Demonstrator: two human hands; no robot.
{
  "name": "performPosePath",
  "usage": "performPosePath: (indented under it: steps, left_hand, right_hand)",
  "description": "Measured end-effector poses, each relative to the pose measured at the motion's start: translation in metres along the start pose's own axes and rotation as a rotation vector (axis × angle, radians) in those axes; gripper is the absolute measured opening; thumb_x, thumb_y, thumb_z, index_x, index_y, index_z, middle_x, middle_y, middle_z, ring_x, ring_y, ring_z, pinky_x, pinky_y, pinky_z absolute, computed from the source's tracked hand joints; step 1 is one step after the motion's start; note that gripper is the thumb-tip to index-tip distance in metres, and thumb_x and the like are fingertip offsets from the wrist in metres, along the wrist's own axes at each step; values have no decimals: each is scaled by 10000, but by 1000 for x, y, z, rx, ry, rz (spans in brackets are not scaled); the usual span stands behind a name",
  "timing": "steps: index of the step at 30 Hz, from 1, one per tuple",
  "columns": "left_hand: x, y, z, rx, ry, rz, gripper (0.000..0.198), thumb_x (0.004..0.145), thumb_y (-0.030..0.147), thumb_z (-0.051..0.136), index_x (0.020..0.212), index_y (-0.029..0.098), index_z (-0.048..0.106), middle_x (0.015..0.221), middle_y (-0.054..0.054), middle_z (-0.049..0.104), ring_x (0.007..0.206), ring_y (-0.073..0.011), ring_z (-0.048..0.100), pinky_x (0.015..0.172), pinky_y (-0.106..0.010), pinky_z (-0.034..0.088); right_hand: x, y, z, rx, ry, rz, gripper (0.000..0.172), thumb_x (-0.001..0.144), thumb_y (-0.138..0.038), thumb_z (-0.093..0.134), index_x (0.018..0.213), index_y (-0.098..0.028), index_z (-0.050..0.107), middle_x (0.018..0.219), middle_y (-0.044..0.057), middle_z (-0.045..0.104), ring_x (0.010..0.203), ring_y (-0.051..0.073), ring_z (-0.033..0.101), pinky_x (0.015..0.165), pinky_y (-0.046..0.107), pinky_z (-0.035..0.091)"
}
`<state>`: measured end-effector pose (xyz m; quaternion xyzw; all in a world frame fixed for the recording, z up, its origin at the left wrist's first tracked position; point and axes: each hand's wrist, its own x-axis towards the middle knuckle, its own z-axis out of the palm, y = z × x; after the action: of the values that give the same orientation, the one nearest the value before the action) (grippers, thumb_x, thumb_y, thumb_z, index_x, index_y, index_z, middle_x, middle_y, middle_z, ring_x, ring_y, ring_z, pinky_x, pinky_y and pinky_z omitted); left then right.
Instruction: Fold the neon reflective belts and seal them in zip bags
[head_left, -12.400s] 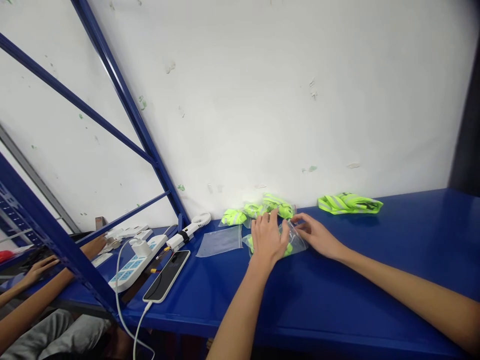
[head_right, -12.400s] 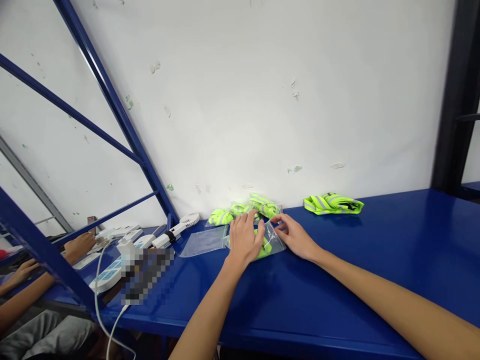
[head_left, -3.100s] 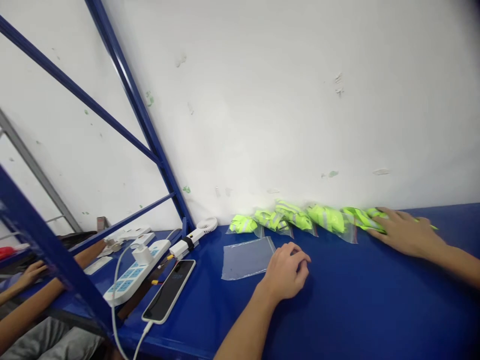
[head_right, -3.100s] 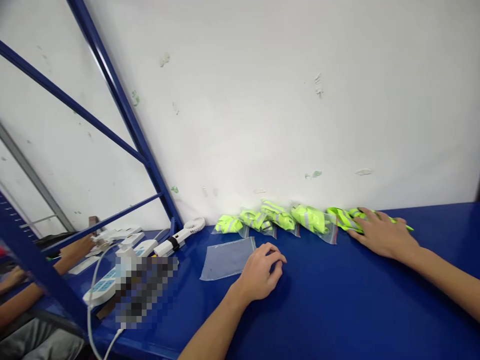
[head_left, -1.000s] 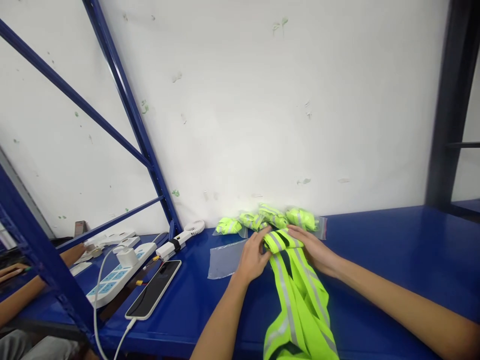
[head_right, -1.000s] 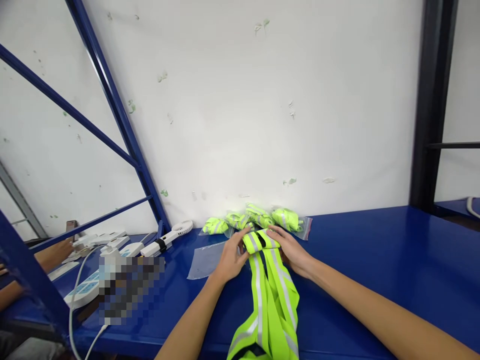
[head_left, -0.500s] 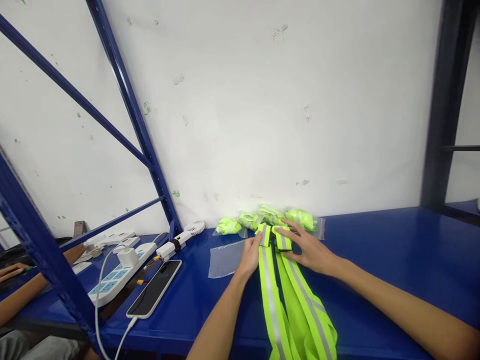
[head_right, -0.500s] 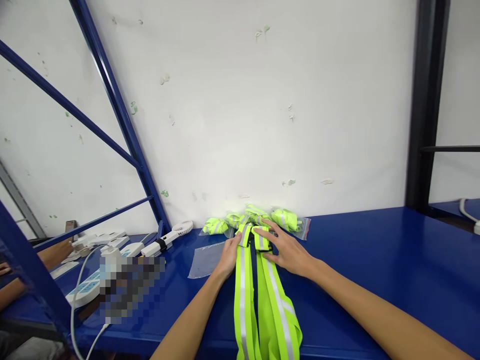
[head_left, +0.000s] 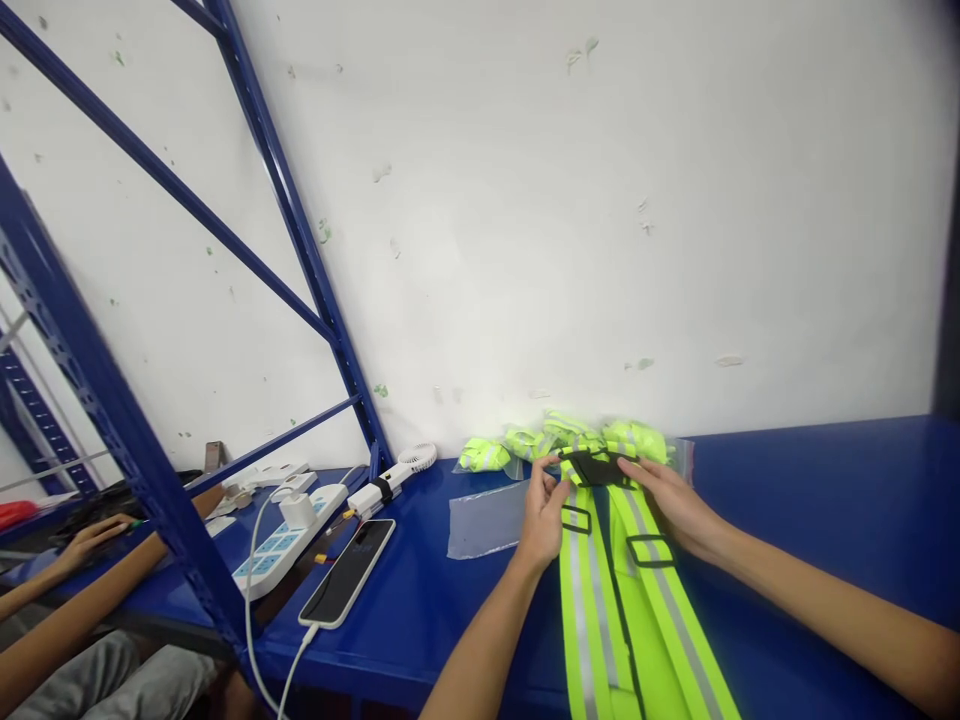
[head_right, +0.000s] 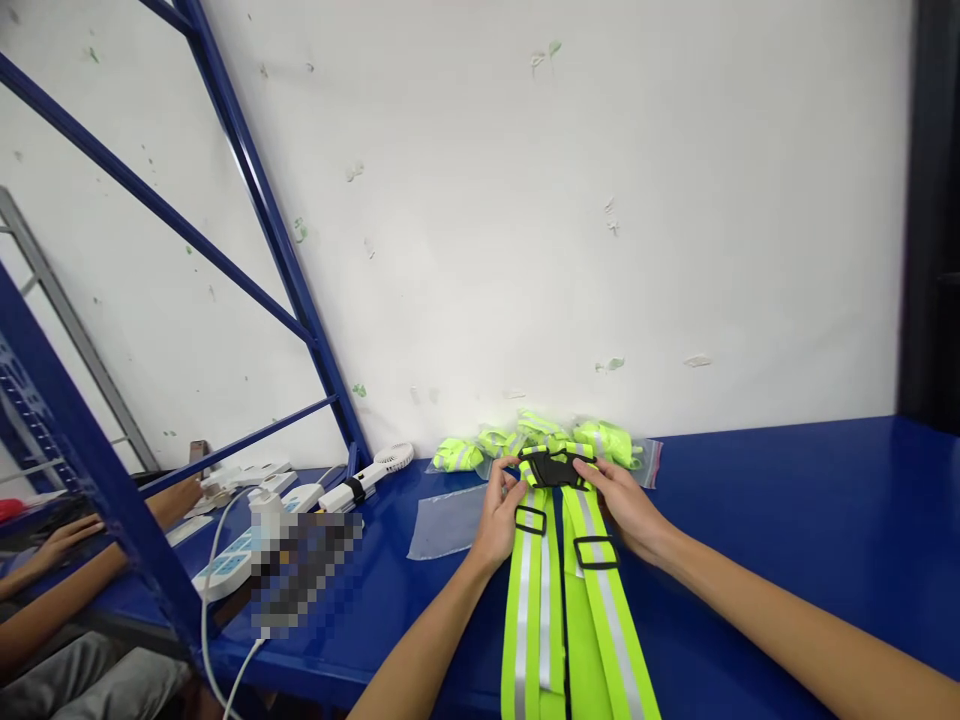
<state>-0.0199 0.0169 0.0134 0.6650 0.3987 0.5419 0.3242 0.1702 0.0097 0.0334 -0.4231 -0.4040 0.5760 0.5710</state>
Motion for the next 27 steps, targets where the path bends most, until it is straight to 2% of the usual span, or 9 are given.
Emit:
performPosePath:
  steps: [2,4,8,11,16,19,22,25,27]
  left_hand:
    - [-2,-2,0,5,8,-2,386,845,293,565,1213,227,470,761,32,402,673,-130,390,689,-254,360]
    - [-3,-4,0,41,-1,-8,456,798,267,617,1228,222,472,811,21,445,686,-130,404,704,-255,374]
    - [0,-8,-3,84,-26,-4,271,768,266,619,1025,183,618,931,-28,504,841,-166,480,771,-263,410]
    - [7,-6,-9,-24,-6,-11,203,754,275,607,912,153,646,955,-49,554,918,-192,524,789,-270,431]
    - [10,0,-12,-227,-51,-65,266,737,324,635,935,145,638,864,-33,662,837,-197,584,809,-292,446]
    - [6,5,-9,-176,-123,-69,269,767,349,618,931,139,654,879,-36,679,844,-208,591,804,-295,449]
    - [2,11,-6,-82,-192,-38,253,825,315,549,973,148,669,950,-37,684,933,-232,583,846,-312,434]
    - [-4,15,-3,-80,-223,-33,288,828,271,547,1084,176,638,1083,-35,666,1059,-249,555,930,-335,409]
    - [-9,16,-1,-156,-257,-77,346,831,294,563,1159,192,600,1160,-39,643,1120,-252,537,977,-350,394]
  right_hand:
    - [-1,0,0,35,-18,44,396,764,-428,707,1100,-239,616,1091,94,728,1030,308,661,805,376,564]
    - [-3,1,0,52,-124,70,393,780,-424,694,1115,-238,608,1115,101,718,1007,303,671,810,384,559]
    - [-10,2,-3,-18,-418,119,422,758,-319,721,1148,-228,588,1099,85,720,969,273,684,843,387,535]
    - [-14,2,-5,-95,-553,107,536,691,-199,720,1201,-241,562,1108,55,712,993,268,670,852,388,522]
    - [-16,3,-1,-251,-462,-88,462,709,-282,736,1153,-225,623,1102,68,707,1089,301,617,931,412,480]
    - [-14,9,2,-334,-408,-131,310,730,-380,721,965,-182,687,964,73,736,973,326,653,858,435,509]
    - [-9,16,1,-384,-395,-184,231,745,-364,680,867,-168,695,881,55,742,916,328,661,823,438,517]
    - [-3,19,-2,-405,-376,-272,224,746,-290,640,923,-166,698,949,57,742,963,333,646,861,449,505]
    - [-1,19,-4,-402,-310,-353,334,732,-247,634,1057,-180,669,1060,63,721,1030,326,625,904,444,490]
